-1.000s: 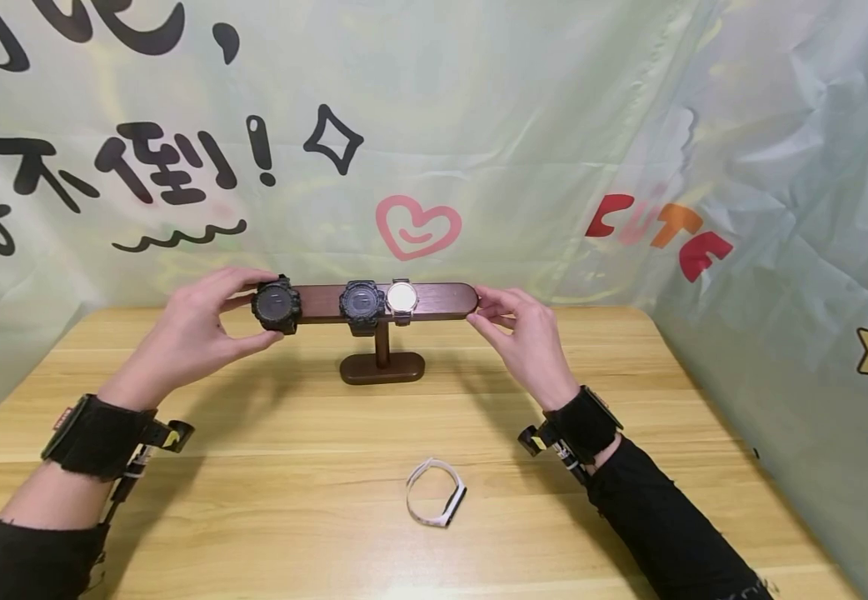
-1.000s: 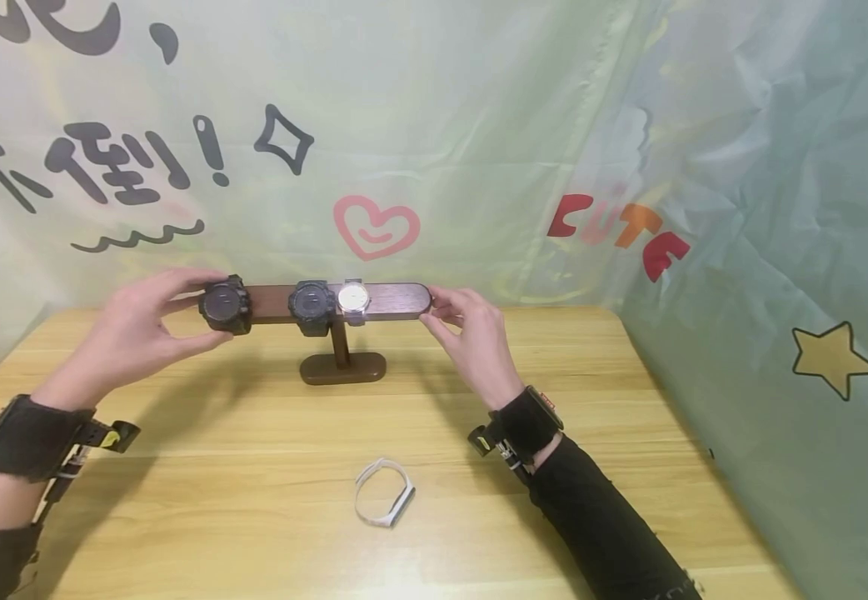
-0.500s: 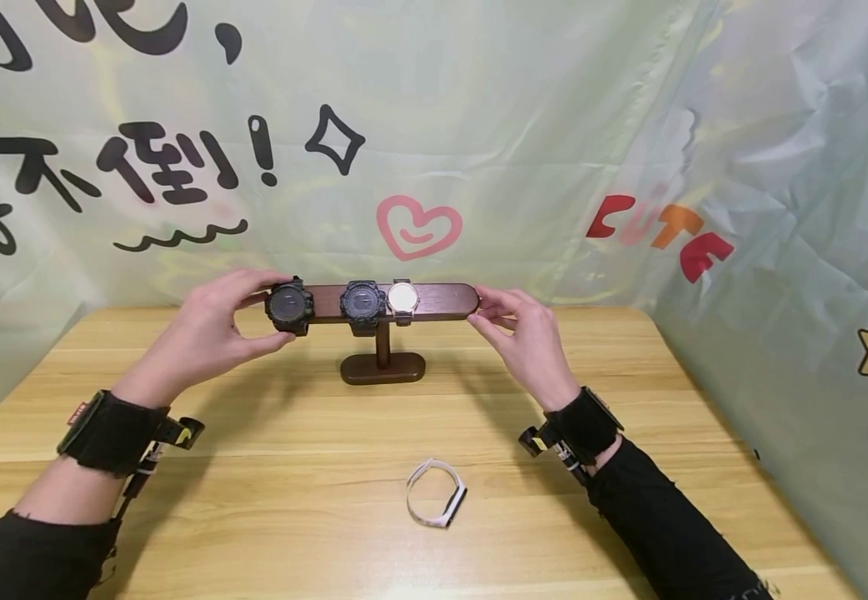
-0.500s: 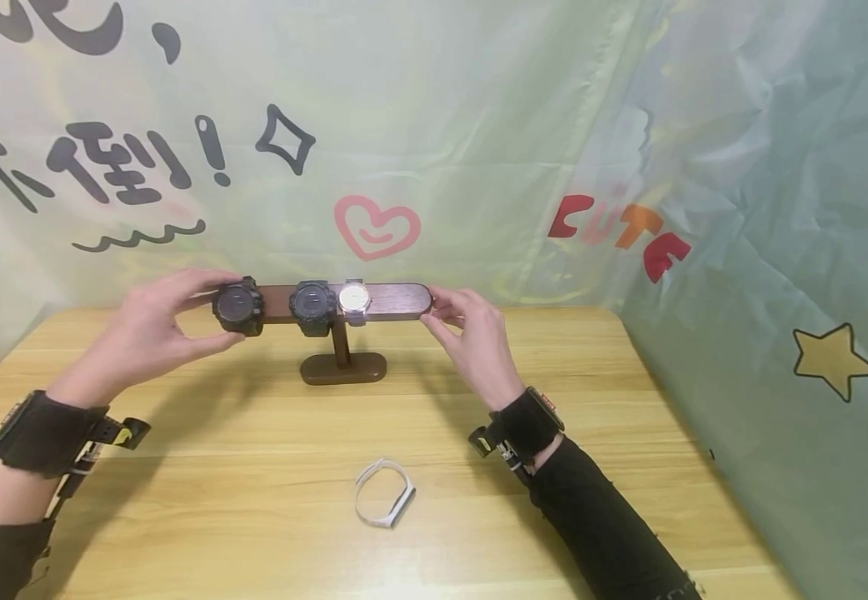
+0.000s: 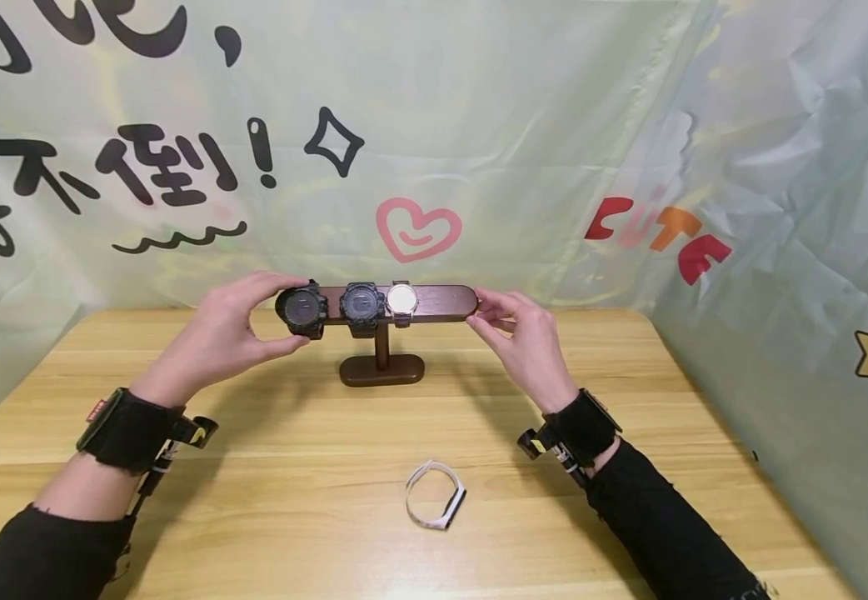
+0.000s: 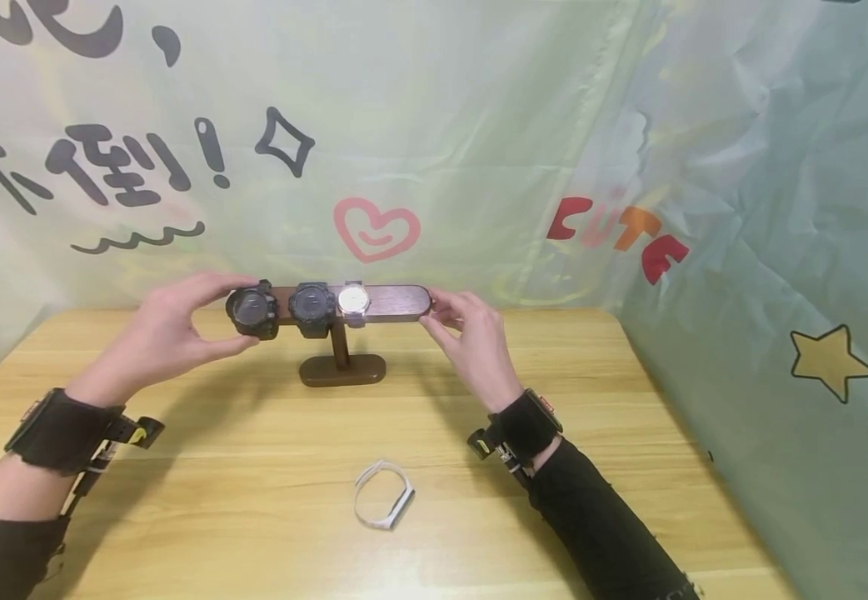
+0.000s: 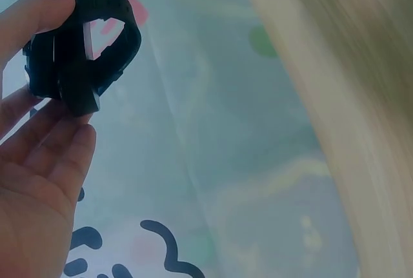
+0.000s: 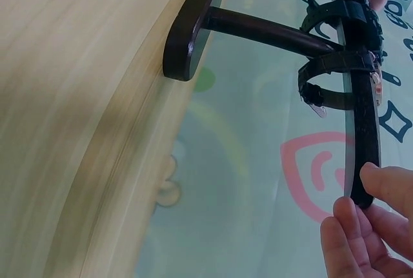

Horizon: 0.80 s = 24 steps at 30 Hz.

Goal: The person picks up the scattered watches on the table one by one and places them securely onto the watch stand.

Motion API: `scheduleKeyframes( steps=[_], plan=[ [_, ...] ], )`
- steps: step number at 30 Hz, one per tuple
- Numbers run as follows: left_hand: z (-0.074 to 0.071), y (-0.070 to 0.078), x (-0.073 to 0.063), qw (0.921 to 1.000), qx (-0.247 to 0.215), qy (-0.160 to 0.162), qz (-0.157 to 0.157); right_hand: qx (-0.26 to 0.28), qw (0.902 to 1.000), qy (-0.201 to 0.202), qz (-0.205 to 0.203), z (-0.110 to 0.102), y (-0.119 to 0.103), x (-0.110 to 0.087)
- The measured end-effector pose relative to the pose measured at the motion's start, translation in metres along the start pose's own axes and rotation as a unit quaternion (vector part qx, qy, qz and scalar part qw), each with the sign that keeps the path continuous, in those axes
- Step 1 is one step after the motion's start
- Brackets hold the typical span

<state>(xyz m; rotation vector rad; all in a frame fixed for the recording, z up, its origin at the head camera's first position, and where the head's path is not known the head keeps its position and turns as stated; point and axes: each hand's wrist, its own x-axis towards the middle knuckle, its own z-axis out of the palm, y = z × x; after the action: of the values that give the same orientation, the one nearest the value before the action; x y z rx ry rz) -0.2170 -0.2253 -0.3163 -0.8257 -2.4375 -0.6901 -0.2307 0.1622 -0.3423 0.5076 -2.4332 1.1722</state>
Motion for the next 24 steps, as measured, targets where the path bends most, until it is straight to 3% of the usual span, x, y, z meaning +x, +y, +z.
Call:
scheduleKeyframes(
  steps=[10, 24],
  plan=[
    [0.0051, 0.0021, 0.0029, 0.9999, 0.0, 0.003, 0.016, -0.007, 1.0, -0.001, 0.001, -0.0011, -0.0009, -0.0007],
    [0.0084, 0.0038, 0.0056, 0.9999, 0.0, -0.002, 0.015, -0.001, 1.0, -0.004, 0.004, -0.0005, -0.0012, -0.0016]
  ],
)
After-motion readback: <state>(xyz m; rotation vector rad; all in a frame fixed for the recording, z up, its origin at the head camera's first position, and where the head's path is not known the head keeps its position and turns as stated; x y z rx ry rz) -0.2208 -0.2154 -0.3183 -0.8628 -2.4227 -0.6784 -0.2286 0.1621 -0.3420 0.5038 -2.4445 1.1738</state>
